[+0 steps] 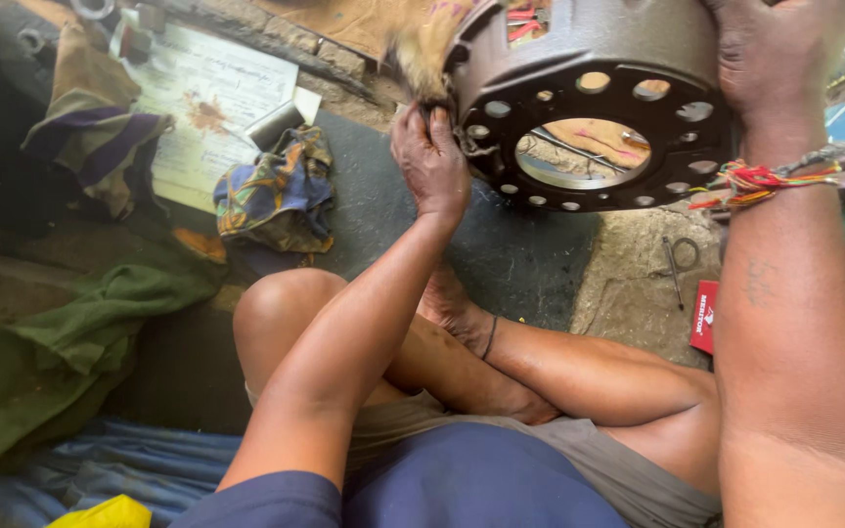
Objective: The person scrubs a circular metal part with a wire brush, then uses a screwdriver to scrape and clean the edges and inner surfaces. They wipe the part with a cloth and continue scraping with the screwdriver.
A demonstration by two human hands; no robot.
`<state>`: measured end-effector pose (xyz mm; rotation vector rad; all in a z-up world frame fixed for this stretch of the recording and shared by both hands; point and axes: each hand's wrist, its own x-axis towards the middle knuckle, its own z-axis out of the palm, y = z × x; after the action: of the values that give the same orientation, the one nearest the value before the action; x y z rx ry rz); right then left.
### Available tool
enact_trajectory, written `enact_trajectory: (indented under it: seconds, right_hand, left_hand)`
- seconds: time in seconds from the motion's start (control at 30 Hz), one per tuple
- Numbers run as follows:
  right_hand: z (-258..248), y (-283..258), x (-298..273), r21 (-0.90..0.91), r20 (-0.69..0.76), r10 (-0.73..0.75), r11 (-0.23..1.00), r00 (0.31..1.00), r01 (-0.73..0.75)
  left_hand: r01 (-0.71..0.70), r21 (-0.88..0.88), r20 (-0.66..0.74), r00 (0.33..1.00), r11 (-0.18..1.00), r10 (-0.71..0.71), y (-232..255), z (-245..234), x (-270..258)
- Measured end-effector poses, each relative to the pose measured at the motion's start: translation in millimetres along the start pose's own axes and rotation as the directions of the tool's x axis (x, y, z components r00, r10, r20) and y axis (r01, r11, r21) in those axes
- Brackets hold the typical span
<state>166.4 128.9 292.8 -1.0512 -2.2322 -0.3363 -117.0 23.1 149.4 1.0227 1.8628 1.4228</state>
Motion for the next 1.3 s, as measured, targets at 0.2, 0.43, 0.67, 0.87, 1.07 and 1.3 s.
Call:
enact_trajectory:
  seconds: [0.2, 0.43, 0.67, 0.87, 1.07, 1.3]
  right_hand:
    - [0, 0, -2, 0.362, 0.061, 0.221, 0.904, 0.973, -0.228]
    - [-6, -17, 11, 0.331, 0.193, 0.517, 0.766, 0.834, -0.551]
    - [-12, -15, 5, 0.260, 0.145, 0.508, 0.808, 0.849, -0.528]
    - [-19, -33, -5, 0.254, 0.132, 0.592, 0.755, 0.795, -0.605]
    - [-33, -60, 15, 0.192, 0.077, 0.585, 0.786, 0.807, -0.588]
    - [-28, -51, 4, 0.246, 0.136, 0.589, 0.759, 0.797, -0.603]
  left_hand:
    - [-0.424, -0.098, -0.005, 0.905, 0.900, 0.426, 25, 0, 5]
    - [0.271, -0.194, -0.016, 0.960, 0.943, -0.280, -13, 11, -2]
    - [-0.072, -0.256, -0.103, 0.994, 0.964, 0.047, 45, -8, 3]
    - [-0.505, -0.147, -0.124, 0.862, 0.850, 0.491, 60, -10, -4]
    - [0.031, -0.285, -0.040, 0.998, 0.958, -0.044, 31, 1, -2]
    - [-0.762, 0.049, 0.303, 0.628, 0.646, 0.717, 128, -6, -25]
